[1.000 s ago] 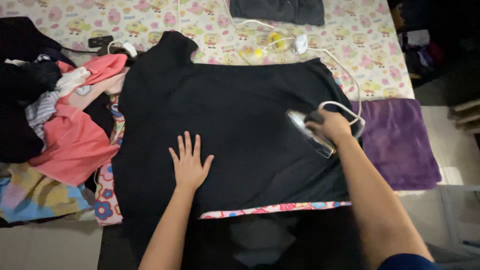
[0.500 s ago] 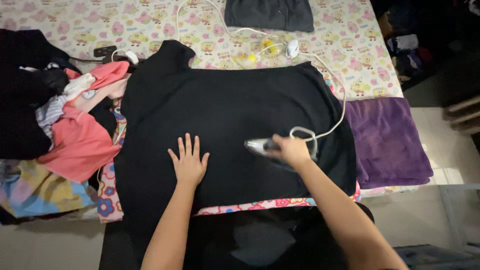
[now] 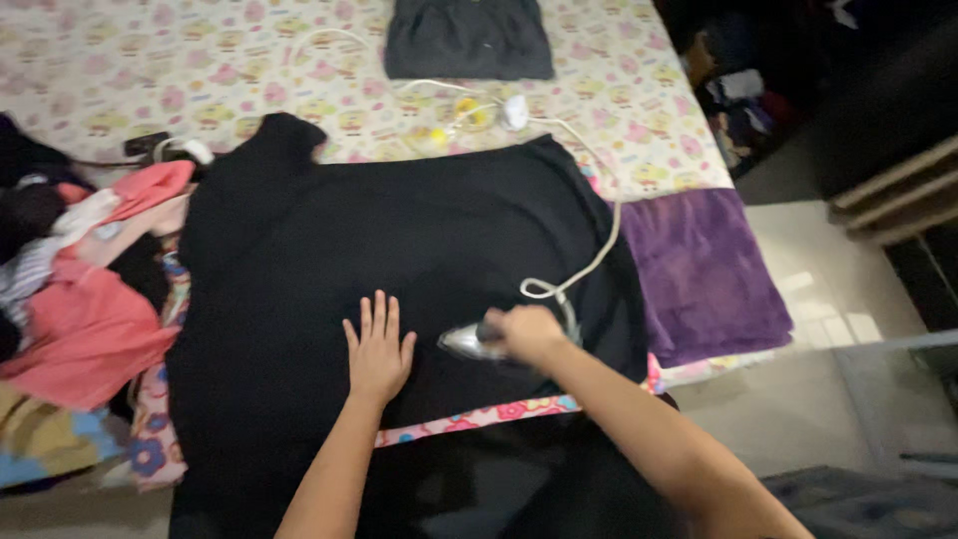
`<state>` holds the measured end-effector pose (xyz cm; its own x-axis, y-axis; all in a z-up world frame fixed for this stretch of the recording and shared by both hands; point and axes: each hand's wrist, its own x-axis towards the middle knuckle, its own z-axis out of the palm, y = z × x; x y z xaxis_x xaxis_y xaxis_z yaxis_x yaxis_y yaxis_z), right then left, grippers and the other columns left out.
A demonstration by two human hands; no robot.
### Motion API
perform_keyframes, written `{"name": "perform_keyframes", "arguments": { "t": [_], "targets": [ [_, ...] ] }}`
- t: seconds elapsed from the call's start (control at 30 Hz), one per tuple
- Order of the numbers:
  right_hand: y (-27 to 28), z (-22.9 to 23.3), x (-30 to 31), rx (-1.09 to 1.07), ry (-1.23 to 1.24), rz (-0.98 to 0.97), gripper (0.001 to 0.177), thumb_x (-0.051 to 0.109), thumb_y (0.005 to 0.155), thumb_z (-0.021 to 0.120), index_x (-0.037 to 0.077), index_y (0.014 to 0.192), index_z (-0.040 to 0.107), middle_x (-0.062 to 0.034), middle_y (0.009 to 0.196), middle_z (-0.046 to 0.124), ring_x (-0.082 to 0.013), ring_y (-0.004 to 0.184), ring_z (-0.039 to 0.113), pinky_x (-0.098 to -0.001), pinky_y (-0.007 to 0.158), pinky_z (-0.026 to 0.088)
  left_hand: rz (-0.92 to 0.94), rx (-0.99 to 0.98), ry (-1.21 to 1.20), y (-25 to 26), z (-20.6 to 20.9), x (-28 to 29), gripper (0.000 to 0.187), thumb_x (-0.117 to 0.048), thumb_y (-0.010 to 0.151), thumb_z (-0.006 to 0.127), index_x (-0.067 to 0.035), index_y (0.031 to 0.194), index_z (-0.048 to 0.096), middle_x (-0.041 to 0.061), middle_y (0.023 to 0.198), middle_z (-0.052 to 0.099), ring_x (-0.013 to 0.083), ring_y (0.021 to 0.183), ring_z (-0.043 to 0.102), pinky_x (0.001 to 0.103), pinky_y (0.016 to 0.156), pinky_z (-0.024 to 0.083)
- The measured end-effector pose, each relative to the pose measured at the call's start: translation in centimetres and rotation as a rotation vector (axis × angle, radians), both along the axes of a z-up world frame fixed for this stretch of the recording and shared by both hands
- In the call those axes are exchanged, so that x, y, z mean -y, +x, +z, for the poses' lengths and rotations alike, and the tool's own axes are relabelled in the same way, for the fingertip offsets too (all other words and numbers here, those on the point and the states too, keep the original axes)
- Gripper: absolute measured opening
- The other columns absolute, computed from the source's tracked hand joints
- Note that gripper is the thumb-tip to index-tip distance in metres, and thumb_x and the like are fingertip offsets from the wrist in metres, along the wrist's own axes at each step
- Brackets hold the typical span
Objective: The person irons a black garment on a bed. They unfold the garment, smooth it out, spray it with water, and use an iron to press it flat. After ironing, they fold the garment neatly.
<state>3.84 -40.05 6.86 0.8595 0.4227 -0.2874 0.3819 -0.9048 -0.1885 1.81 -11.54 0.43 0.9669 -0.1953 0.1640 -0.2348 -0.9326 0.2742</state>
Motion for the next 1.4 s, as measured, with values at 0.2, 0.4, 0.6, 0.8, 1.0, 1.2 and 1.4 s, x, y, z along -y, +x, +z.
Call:
{"name": "perform_keyframes", "arguments": {
  "t": [0.2,0.4,0.6,0.8,1.0,1.2,1.4],
  "targets": [
    [4.0,1.1,9.8,0.093,-0.054,-0.302,0.045,0.055,0.081,0.073,0.021,0.110,0.068,-0.0141,0.088,0.075,-0.0359,0.084,0.073,-0.0504,0.072,0.057,-0.252,-0.089,0.022,-1.3,0.7,5.1,0.080,-0.053,0.092,0.055,-0.010,0.156,0.033,0.017,0.165,0.024,0.0385,0.151,0.021,0.065,0.117,0.018],
    [-2.2,1.6,8.2,-0.135,0.068,0.060,0.048,0.055,0.078,0.077,0.017,0.108,0.071,-0.0146,0.094,0.074,-0.0367,0.091,0.071,-0.0507,0.080,0.055,-0.227,-0.061,0.112,-1.1,-1.4,4.9,0.077,-0.052,0.094,0.051,-0.010,0.155,0.033,0.014,0.165,0.026,0.0335,0.153,0.023,0.064,0.118,0.019],
    [0.8,7.0,11.2,-0.197,0.120,-0.073,0.056,0.055,0.069,0.084,0.013,0.105,0.076,-0.0135,0.099,0.075,-0.0340,0.094,0.072,-0.0462,0.084,0.056,-0.186,-0.025,0.083,1.0,-1.2,7.5,0.073,-0.049,0.095,0.051,-0.010,0.155,0.034,0.013,0.164,0.029,0.0363,0.151,0.024,0.066,0.116,0.020],
    [4.1,13.2,24.1,0.706,0.458,-0.470,0.042,0.029,0.076,0.085,0.009,0.110,0.073,-0.0160,0.102,0.074,-0.0366,0.095,0.070,-0.0447,0.085,0.055,-0.299,-0.036,0.071,2.9,1.8,16.8,0.073,-0.050,0.096,0.053,-0.013,0.156,0.034,0.015,0.164,0.028,0.0377,0.152,0.024,0.067,0.117,0.020],
    [4.1,5.8,32.8,0.637,1.290,-1.106,0.033,0.015,0.097,0.080,0.000,0.120,0.061,-0.0082,0.093,0.065,-0.0175,0.075,0.057,-0.0310,0.064,0.045,-0.373,-0.081,0.014,2.3,2.7,24.9,0.077,-0.051,0.095,0.054,-0.013,0.157,0.030,0.019,0.165,0.020,0.0389,0.152,0.018,0.069,0.116,0.017],
    [-0.7,-5.6,32.0,0.469,1.464,-1.300,0.027,0.015,0.091,0.077,0.010,0.114,0.063,-0.0011,0.092,0.063,-0.0067,0.067,0.054,-0.0214,0.054,0.043,-0.436,-0.181,0.037,2.0,2.2,25.9,0.076,-0.053,0.097,0.053,-0.019,0.159,0.028,0.022,0.166,0.012,0.0396,0.154,0.011,0.068,0.117,0.013],
    [-0.9,-7.9,32.9,0.497,1.328,-1.295,0.023,0.018,0.095,0.076,0.007,0.110,0.062,-0.0012,0.093,0.064,-0.0073,0.073,0.057,-0.0240,0.060,0.048,-0.519,-0.202,0.059,1.8,0.1,21.8,0.070,-0.050,0.097,0.055,-0.023,0.158,0.032,0.016,0.168,0.015,0.0357,0.154,0.013,0.066,0.118,0.013]
  ]
}}
